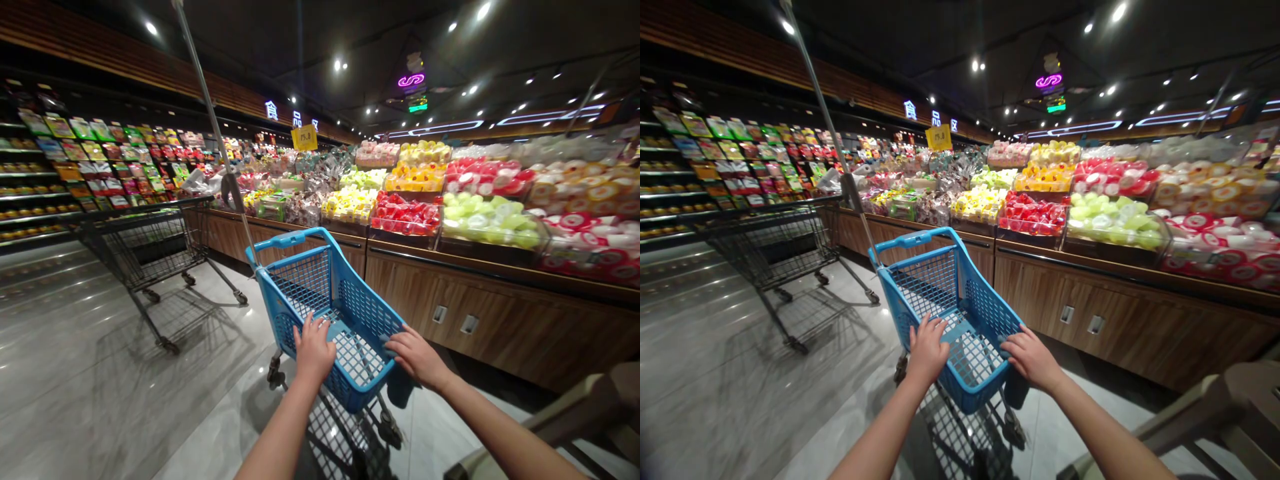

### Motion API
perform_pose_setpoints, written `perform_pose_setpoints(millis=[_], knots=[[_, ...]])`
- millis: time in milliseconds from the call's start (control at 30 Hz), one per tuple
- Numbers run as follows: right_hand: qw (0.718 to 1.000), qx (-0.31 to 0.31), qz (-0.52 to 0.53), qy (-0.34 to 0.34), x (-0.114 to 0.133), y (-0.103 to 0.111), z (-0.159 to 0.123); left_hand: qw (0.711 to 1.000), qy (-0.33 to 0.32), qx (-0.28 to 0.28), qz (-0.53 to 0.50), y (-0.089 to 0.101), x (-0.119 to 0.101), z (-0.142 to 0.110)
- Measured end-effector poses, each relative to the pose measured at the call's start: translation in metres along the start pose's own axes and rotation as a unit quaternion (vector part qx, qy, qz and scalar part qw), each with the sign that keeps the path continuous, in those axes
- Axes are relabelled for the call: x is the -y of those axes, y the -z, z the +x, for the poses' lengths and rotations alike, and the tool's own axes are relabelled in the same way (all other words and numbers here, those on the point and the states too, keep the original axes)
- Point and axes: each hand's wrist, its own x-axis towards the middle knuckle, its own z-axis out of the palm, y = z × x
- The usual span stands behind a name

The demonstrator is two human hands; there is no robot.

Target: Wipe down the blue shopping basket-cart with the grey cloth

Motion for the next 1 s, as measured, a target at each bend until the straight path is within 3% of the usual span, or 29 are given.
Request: perform_pose_setpoints(millis=[100, 200, 333, 433, 700, 900, 1000], knots=[[0.996, -0.043, 0.025, -0.073, 0.012, -0.005, 0.002, 1.0, 0.012, -0.009, -0.001, -0.002, -0.002, 0.0], [0.987, -0.094, 0.038, -0.124, 0.043, -0.017, 0.006, 1.0, 0.017, -0.014, -0.002, -0.003, -0.004, 0.0], [0.99, -0.093, 0.048, -0.092, 0.088, -0.029, 0.008, 1.0, 0.012, -0.021, 0.004, -0.003, -0.003, -0.002], [0.994, -0.082, 0.041, -0.055, 0.099, -0.031, 0.007, 1.0, 0.0, -0.023, 0.015, -0.001, -0.001, -0.004], [0.997, -0.029, 0.043, 0.057, 0.052, -0.015, 0.007, 0.999, -0.018, 0.002, 0.039, 0.004, 0.002, -0.004], [1.0, 0.0, 0.005, -0.001, 0.006, 0.001, 0.002, 0.998, -0.028, 0.013, 0.057, 0.004, 0.002, 0.0], [0.999, -0.028, 0.015, -0.043, 0.002, -0.001, 0.004, 0.998, -0.027, 0.006, 0.06, 0.002, 0.001, 0.003]])
